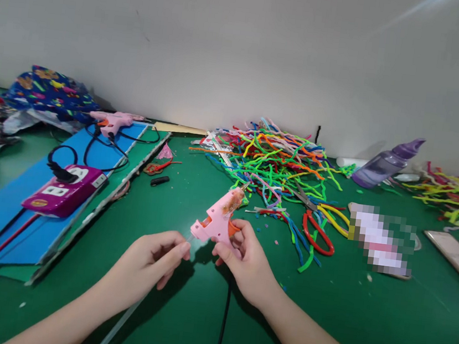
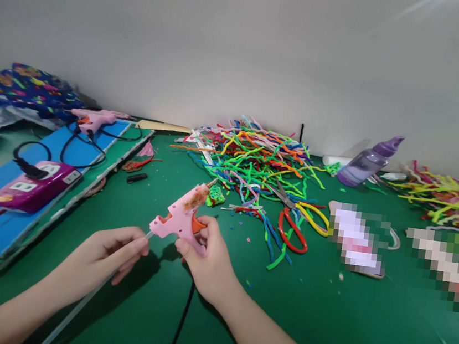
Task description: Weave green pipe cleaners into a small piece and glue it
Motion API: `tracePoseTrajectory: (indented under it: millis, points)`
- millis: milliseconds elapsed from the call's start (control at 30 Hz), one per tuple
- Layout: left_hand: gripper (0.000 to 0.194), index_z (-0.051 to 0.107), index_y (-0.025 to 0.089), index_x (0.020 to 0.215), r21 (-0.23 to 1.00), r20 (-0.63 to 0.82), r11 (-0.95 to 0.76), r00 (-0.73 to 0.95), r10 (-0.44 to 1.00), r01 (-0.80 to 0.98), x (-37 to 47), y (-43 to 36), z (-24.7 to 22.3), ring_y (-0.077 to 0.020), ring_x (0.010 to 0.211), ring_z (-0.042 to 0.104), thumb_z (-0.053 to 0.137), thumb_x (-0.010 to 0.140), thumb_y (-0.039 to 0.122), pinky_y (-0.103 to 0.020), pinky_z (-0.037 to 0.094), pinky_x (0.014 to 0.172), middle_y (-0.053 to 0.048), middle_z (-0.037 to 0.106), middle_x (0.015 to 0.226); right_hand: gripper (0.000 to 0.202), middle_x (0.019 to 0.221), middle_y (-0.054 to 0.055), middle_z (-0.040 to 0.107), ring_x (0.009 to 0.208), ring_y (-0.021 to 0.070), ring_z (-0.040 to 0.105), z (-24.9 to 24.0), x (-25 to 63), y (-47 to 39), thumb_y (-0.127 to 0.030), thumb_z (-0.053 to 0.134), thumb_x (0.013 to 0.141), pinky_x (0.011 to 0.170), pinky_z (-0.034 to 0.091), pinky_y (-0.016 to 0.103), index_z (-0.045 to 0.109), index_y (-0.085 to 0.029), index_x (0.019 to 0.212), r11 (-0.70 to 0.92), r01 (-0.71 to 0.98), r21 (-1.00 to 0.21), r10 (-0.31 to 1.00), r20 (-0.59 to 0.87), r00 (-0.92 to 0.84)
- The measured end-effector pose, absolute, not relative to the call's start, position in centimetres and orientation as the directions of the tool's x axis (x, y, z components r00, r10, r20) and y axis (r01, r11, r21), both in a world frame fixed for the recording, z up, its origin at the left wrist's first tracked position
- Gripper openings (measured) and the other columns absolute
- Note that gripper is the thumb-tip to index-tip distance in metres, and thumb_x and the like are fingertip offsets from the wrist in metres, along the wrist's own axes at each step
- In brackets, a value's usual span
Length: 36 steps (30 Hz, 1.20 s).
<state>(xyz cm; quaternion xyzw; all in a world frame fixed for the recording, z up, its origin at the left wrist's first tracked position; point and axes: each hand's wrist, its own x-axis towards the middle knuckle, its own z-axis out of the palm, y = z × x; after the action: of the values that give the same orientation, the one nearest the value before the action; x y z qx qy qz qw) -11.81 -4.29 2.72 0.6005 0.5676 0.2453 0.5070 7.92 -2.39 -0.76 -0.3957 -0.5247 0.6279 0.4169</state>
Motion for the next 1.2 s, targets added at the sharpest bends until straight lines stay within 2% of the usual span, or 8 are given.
tracePoseTrajectory:
  millis: [100, 200, 500, 600, 767, 1200]
  points:
    - [0.041, 0.053, 0.016, 0.072, 0.896, -0.292, 0.179, 0.235, 0.927, 0.406, -11.9, -4.1, 2.6, -0.0057, 0.040, 0.031, 0.043, 0.085, 0.054, -0.019, 0.022, 0.041, 0.008, 0.033, 0.047, 0.038, 0.096, 0.005, 0.056, 0.076, 0.0138, 0.059, -0.9, 8.0, -2.3, -0.035, 0.059, 0.084, 0.064, 0.049, 0.030, 0.037, -0.022, 0.111, -0.120, -0.133, -0.984, 0.926, -0.063, -0.373]
    - [0.044, 0.054, 0.015, 0.073, 0.921, -0.332, 0.250, 0.265, 0.905, 0.298, -11.9, -4.0, 2.4, -0.0049, 0.041, 0.023, 0.043, 0.084, 0.056, -0.018, 0.017, 0.040, 0.009, 0.027, 0.049, 0.036, 0.095, 0.004, 0.055, 0.074, 0.0121, 0.057, -0.9, 8.2, -2.3, -0.034, 0.057, 0.086, 0.064, 0.047, 0.029, 0.036, -0.022, 0.113, -0.097, -0.121, -0.988, 0.920, -0.043, -0.389]
    - [0.041, 0.058, 0.012, 0.071, 0.893, -0.402, 0.450, 0.449, 0.797, 0.002, -13.0, -3.5, 1.8, -0.0012, 0.033, 0.021, 0.051, 0.083, 0.051, -0.016, 0.010, 0.034, 0.010, 0.030, 0.043, 0.038, 0.104, 0.006, 0.054, 0.091, 0.0153, 0.054, -1.2, 8.3, -2.6, -0.035, 0.055, 0.087, 0.074, 0.046, 0.029, 0.035, -0.022, 0.116, -0.021, -0.085, -0.996, 0.919, 0.014, -0.395]
    - [0.041, 0.058, 0.012, 0.071, 0.888, -0.381, 0.457, 0.473, 0.795, -0.053, -12.9, -3.3, 1.6, -0.0006, 0.031, 0.023, 0.053, 0.083, 0.051, -0.015, 0.010, 0.034, 0.009, 0.032, 0.042, 0.039, 0.105, 0.007, 0.055, 0.094, 0.0164, 0.054, -1.3, 8.3, -2.6, -0.035, 0.056, 0.087, 0.075, 0.046, 0.030, 0.035, -0.021, 0.116, -0.010, -0.071, -0.997, 0.922, 0.018, -0.386]
    - [0.042, 0.057, 0.012, 0.070, 0.904, -0.378, 0.427, 0.440, 0.814, -0.014, -12.5, -3.3, 1.6, -0.0008, 0.032, 0.027, 0.053, 0.082, 0.052, -0.015, 0.012, 0.034, 0.009, 0.035, 0.043, 0.038, 0.113, 0.010, 0.055, 0.097, 0.0167, 0.055, -1.1, 8.4, -2.4, -0.034, 0.053, 0.088, 0.078, 0.046, 0.031, 0.034, -0.020, 0.119, -0.001, -0.084, -0.996, 0.909, 0.035, -0.416]
    - [0.045, 0.054, 0.013, 0.068, 0.916, -0.402, 0.385, 0.282, 0.871, 0.116, -12.2, -3.2, 0.9, -0.0014, 0.033, 0.025, 0.056, 0.077, 0.058, -0.015, 0.015, 0.034, 0.010, 0.032, 0.042, 0.029, 0.105, 0.007, 0.056, 0.095, 0.0174, 0.055, -0.6, 8.3, -2.5, -0.028, 0.051, 0.090, 0.087, 0.043, 0.034, 0.038, -0.019, 0.114, 0.133, 0.090, -0.987, 0.914, 0.087, -0.396]
